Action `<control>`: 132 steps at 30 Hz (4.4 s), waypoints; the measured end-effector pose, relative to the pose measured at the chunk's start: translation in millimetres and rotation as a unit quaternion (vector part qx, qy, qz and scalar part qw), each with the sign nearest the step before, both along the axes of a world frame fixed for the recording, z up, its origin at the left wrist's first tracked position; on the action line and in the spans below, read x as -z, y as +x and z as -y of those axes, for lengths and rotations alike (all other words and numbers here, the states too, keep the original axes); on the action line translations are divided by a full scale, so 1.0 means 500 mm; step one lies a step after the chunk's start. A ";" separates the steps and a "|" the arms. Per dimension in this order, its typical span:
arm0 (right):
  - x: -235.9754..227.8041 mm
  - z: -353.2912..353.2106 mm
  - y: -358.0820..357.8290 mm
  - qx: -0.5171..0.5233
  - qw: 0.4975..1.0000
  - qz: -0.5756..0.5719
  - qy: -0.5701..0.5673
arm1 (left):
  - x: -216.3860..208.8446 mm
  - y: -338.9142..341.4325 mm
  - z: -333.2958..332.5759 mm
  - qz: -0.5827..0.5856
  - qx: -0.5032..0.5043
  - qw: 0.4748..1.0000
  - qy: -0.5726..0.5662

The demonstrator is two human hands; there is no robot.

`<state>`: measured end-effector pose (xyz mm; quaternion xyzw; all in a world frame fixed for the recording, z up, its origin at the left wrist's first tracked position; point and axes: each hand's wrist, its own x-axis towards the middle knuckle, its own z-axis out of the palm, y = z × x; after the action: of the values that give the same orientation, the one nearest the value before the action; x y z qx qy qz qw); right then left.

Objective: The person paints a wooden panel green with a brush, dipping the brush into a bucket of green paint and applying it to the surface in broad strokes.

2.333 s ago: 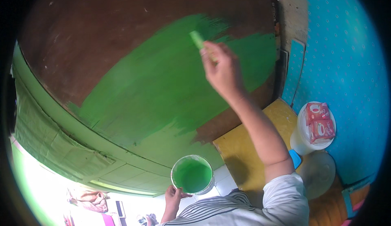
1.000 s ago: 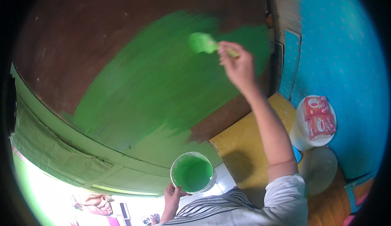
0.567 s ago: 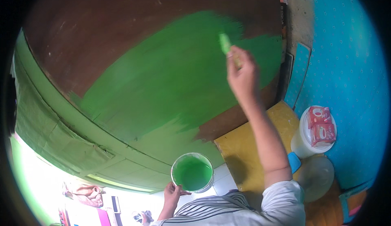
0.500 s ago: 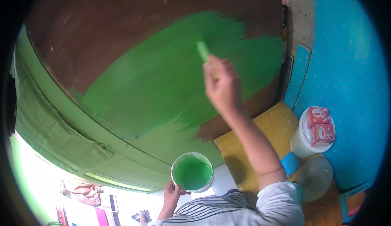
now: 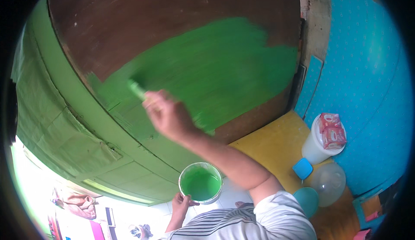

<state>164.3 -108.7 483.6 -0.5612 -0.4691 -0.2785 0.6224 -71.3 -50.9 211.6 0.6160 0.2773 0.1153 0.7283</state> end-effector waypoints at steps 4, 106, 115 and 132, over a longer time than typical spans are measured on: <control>-0.006 0.141 0.132 0.021 0.985 -0.148 0.087 | 0.001 -0.024 -0.029 -0.012 -0.003 1.000 0.010; 0.492 0.528 -0.147 0.179 0.843 -0.493 0.123 | 0.183 0.306 0.176 -0.001 0.339 0.941 0.006; 0.521 0.538 -0.125 0.189 0.826 -0.517 0.121 | 0.192 0.326 0.182 0.016 0.341 0.940 0.007; 0.561 0.552 -0.109 0.160 0.792 -0.576 0.123 | 0.228 0.340 0.160 -0.063 0.337 0.936 0.085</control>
<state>109.6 -384.6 203.0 -0.6033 0.1115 -0.0550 0.7877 98.6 -131.0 97.6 0.7390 0.0880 -0.1526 0.6502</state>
